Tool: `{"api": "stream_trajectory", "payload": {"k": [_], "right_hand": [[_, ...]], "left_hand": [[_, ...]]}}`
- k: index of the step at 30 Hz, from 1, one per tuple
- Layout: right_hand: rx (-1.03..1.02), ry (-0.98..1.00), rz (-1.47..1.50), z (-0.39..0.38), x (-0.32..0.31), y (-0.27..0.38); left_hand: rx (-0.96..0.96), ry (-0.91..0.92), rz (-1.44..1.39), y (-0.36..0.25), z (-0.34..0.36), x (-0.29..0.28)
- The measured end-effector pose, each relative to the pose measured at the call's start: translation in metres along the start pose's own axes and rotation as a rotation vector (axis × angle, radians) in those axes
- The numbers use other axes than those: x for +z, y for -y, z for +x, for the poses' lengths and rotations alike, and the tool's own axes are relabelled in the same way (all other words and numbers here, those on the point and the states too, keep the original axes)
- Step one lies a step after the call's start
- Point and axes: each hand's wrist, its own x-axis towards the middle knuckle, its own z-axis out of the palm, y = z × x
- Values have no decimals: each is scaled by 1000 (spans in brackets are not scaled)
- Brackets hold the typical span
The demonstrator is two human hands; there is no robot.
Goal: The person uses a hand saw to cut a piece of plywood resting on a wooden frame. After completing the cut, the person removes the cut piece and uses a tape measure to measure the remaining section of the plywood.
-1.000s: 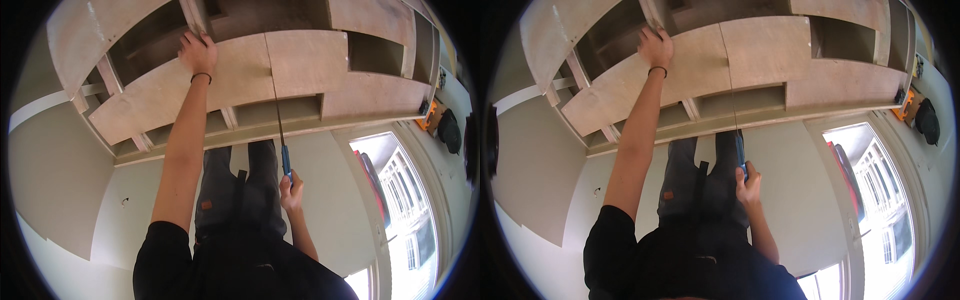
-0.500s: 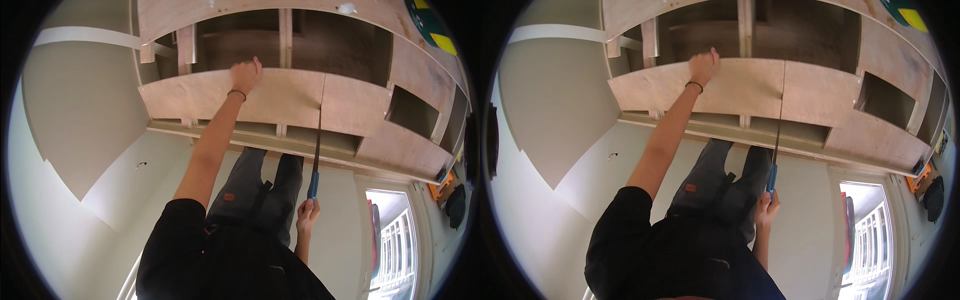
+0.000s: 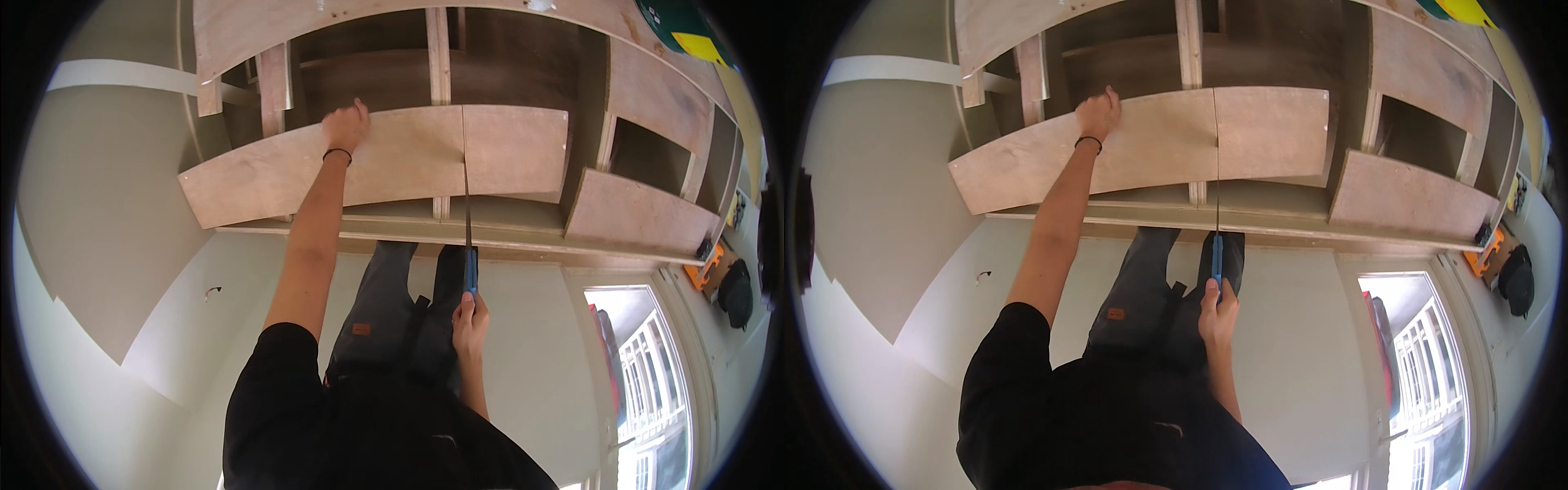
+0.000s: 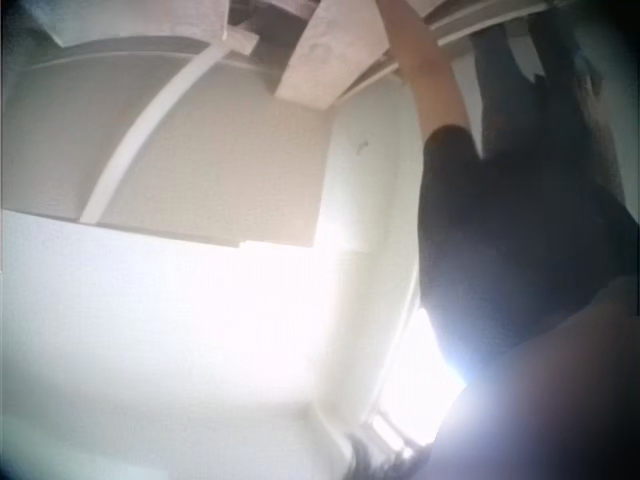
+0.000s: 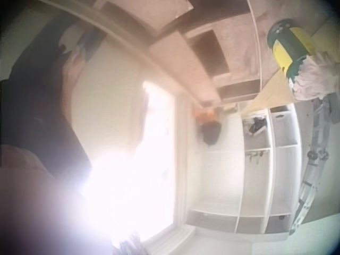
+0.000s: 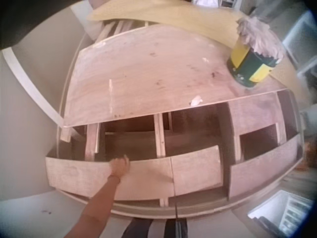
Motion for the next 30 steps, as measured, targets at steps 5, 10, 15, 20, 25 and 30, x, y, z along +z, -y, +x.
{"api": "stream_trajectory", "payload": {"k": [5, 10, 15, 20, 25, 30], "right_hand": [[15, -16, 60, -4, -1, 6], [3, -23, -54, -2, -8, 12], [70, -59, -65, -8, 0, 18], [71, -81, -66, -14, 8, 18], [69, -79, -108, -10, -7, 27], [156, -51, -87, -10, -24, 50]], "left_hand": [[130, -66, -40, -8, 14, 10], [116, 28, -35, -5, 18, 16], [191, -12, -11, -10, 11, 16], [228, -242, -176, -72, -4, 29], [160, -232, -72, -111, -25, 35], [197, -429, -140, -127, -29, 48]]}}
